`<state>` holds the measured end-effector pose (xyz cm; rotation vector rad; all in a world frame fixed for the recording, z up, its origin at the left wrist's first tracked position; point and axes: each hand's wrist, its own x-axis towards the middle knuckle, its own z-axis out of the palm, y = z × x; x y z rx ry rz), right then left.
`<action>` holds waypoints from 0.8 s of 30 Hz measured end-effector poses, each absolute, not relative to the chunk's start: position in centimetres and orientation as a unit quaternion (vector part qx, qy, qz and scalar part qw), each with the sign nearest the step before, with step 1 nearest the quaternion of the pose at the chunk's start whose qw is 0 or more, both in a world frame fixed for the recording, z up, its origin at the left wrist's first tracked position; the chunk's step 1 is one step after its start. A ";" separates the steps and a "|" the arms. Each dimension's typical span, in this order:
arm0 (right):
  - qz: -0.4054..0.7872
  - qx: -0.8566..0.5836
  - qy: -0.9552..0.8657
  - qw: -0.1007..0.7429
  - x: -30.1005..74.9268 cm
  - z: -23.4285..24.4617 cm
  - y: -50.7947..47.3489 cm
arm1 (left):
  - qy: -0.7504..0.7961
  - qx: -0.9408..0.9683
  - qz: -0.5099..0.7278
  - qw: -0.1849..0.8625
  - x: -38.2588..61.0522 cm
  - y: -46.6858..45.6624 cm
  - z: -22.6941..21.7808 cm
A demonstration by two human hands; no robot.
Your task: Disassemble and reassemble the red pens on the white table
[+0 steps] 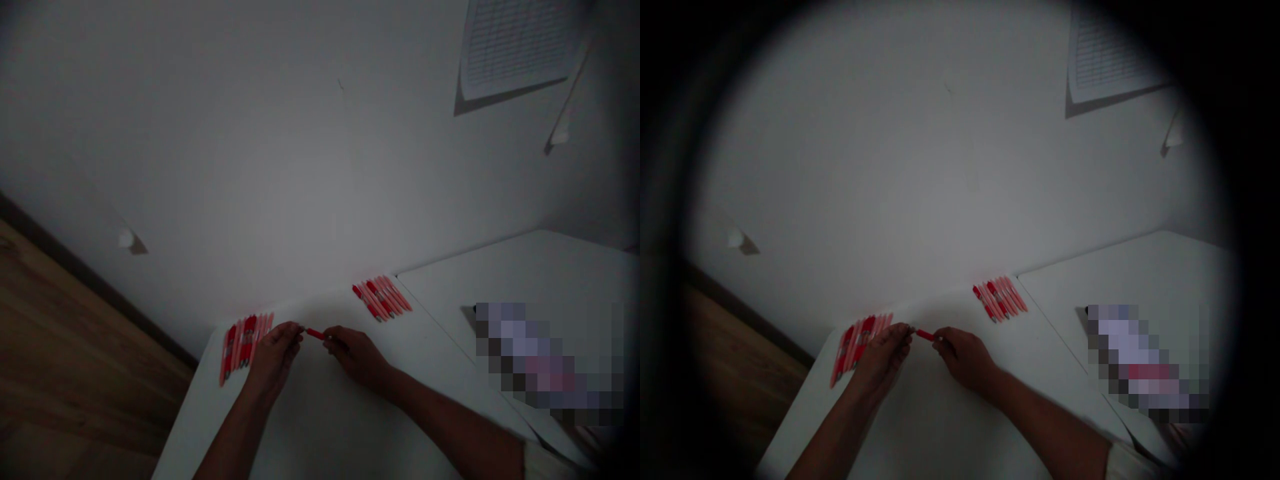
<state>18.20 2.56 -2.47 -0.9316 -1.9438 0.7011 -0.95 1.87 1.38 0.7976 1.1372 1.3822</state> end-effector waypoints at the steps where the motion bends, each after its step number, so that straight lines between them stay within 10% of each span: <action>1: 0.277 -0.372 -0.778 0.424 18.2 -2.5 2.6 | 0.482 0.342 0.584 0.556 -0.9 1.9 1.4; 24: 0.255 -0.383 -0.786 0.413 18.2 -2.7 2.5 | 0.532 0.442 0.514 0.508 -0.7 1.7 0.6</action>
